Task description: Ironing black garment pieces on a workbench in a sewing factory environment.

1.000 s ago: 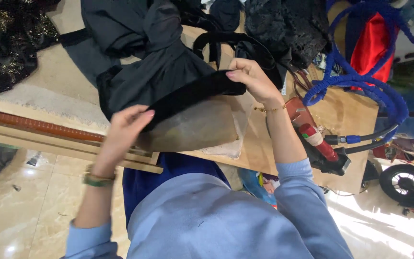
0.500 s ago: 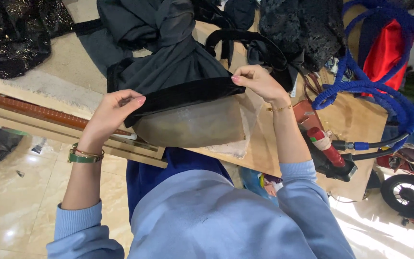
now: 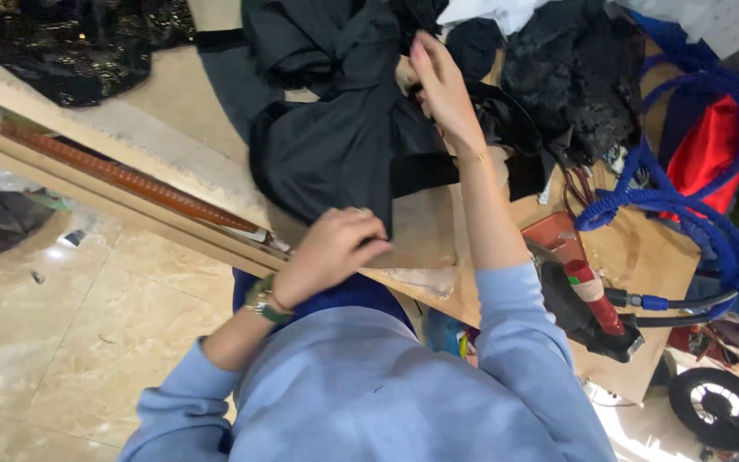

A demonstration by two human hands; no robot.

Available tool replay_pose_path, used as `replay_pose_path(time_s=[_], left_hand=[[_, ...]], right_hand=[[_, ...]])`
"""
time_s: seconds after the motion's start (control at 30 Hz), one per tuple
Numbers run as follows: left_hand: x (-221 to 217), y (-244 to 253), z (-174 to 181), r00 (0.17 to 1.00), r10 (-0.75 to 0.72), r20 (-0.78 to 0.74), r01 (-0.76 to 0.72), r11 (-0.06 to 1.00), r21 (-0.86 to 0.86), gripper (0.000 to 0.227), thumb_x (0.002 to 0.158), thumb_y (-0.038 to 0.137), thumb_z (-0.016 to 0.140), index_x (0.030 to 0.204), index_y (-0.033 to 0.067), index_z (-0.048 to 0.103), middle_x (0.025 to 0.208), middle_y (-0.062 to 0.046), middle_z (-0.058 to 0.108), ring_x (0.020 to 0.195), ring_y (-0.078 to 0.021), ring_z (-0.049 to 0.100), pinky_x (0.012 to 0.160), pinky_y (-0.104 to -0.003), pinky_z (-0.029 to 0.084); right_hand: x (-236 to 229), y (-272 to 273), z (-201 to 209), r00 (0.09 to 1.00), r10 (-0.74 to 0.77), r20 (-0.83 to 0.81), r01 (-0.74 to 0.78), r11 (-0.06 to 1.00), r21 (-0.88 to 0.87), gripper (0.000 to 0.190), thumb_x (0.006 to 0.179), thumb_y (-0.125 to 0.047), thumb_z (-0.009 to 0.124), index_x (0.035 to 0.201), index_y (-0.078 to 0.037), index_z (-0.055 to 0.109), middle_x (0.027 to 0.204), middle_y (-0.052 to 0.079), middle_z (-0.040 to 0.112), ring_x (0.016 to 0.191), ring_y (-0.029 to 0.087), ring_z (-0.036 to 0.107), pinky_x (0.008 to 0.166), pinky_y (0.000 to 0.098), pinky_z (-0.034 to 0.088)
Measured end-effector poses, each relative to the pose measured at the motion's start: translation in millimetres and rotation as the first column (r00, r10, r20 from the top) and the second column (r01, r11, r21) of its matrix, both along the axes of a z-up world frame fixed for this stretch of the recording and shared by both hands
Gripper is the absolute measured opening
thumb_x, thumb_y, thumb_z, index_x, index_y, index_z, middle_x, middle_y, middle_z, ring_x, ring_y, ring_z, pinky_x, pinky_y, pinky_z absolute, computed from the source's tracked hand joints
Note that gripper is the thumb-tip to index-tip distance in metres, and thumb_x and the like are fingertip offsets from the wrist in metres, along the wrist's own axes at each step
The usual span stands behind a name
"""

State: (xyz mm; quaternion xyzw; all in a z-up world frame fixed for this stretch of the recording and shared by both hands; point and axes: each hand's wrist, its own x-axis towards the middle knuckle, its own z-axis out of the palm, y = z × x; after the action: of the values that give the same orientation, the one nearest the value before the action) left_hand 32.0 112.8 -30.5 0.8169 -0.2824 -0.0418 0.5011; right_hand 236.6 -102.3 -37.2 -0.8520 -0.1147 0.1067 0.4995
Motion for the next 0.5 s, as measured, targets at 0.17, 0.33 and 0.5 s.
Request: replay_pose_path(time_s=[0.17, 0.33, 0.5], left_hand=[[-16, -23, -17, 0.997, 0.008, 0.077, -0.017, 0.993, 0.121, 0.016, 0.101, 0.027, 0.061, 0.100, 0.0134, 0.069, 0.093, -0.001, 0.064, 0.085, -0.0220, 0.060, 0.075, -0.038, 0.041], [12, 20, -9, 0.929, 0.260, -0.263, -0.337, 0.886, -0.317, 0.024, 0.099, 0.020, 0.064, 0.121, 0.0099, 0.062, 0.115, -0.006, 0.066, 0.102, -0.0200, 0.065, 0.088, -0.032, 0.053], [52, 43, -22, 0.627, 0.004, -0.779, -0.670, 0.514, -0.536, 0.071, 0.094, 0.041, 0.059, 0.154, 0.0104, 0.035, 0.139, -0.011, 0.055, 0.118, -0.0202, 0.064, 0.103, -0.037, 0.056]], right_hand=[[58, 38, -58, 0.968, -0.057, 0.244, 0.052, 0.998, 0.030, 0.065, 0.096, -0.038, 0.080, 0.147, -0.013, 0.048, 0.145, 0.014, 0.058, 0.134, 0.031, 0.058, 0.108, 0.0446, 0.053], [-29, 58, 43, 0.933, -0.178, 0.311, 0.098, 0.962, 0.255, 0.032, 0.091, -0.008, 0.064, 0.122, -0.009, 0.066, 0.121, 0.005, 0.067, 0.117, 0.020, 0.062, 0.098, 0.0323, 0.049], [-131, 13, 56, 0.977, -0.198, 0.084, 0.105, 0.780, 0.617, 0.009, 0.096, -0.016, 0.071, 0.099, -0.013, 0.064, 0.134, 0.011, 0.064, 0.127, 0.027, 0.063, 0.101, 0.0378, 0.054]])
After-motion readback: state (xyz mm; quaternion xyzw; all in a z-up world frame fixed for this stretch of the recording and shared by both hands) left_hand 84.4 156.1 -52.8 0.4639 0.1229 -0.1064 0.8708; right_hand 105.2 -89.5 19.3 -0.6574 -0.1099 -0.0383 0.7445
